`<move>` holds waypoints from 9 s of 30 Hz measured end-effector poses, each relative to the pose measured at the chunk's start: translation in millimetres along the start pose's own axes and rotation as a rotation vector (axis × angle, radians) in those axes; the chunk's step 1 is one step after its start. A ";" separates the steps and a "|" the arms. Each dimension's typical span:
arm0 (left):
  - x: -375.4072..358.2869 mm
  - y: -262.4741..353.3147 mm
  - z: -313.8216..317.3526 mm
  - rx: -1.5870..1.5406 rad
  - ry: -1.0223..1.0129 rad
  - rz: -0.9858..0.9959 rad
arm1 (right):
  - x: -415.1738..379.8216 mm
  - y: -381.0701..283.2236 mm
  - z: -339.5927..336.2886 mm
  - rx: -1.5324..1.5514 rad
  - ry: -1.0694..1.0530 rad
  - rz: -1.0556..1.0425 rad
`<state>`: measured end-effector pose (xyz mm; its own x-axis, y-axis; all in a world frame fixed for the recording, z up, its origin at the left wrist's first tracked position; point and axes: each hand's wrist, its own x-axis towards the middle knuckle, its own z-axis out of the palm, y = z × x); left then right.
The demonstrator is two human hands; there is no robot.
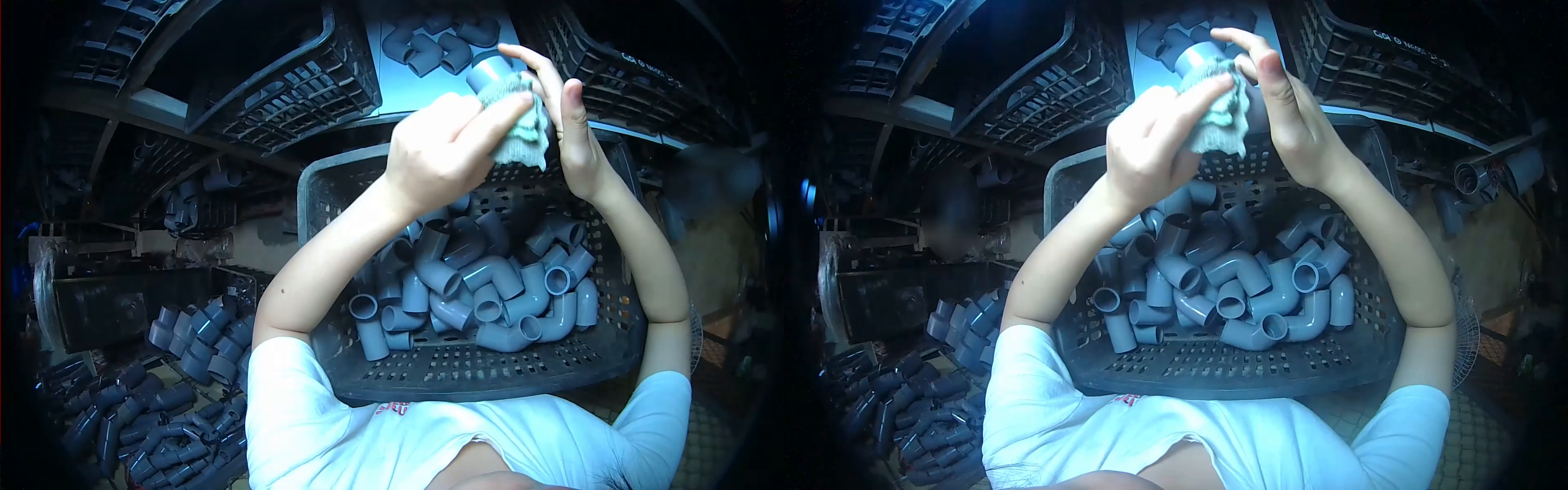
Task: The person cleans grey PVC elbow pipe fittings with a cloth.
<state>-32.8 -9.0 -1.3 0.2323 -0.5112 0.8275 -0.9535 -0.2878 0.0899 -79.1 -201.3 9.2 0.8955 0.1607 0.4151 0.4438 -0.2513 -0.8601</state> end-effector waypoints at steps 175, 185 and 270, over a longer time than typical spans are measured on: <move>2.0 -23.5 -0.6 0.267 0.009 0.089 | 2.5 -6.1 9.0 0.484 0.181 0.431; 8.9 -15.7 -15.1 0.223 0.050 -0.083 | 2.6 -8.0 15.4 0.292 0.098 0.283; 1.4 0.4 2.8 -0.410 -0.010 -0.366 | 9.1 3.1 -13.8 0.806 0.043 0.441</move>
<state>-32.3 -12.1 -1.6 0.5628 -0.4455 0.6963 -0.8064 -0.1106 0.5810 -69.1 -213.8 14.4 0.9857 0.1686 -0.0024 -0.0813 0.4628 -0.8827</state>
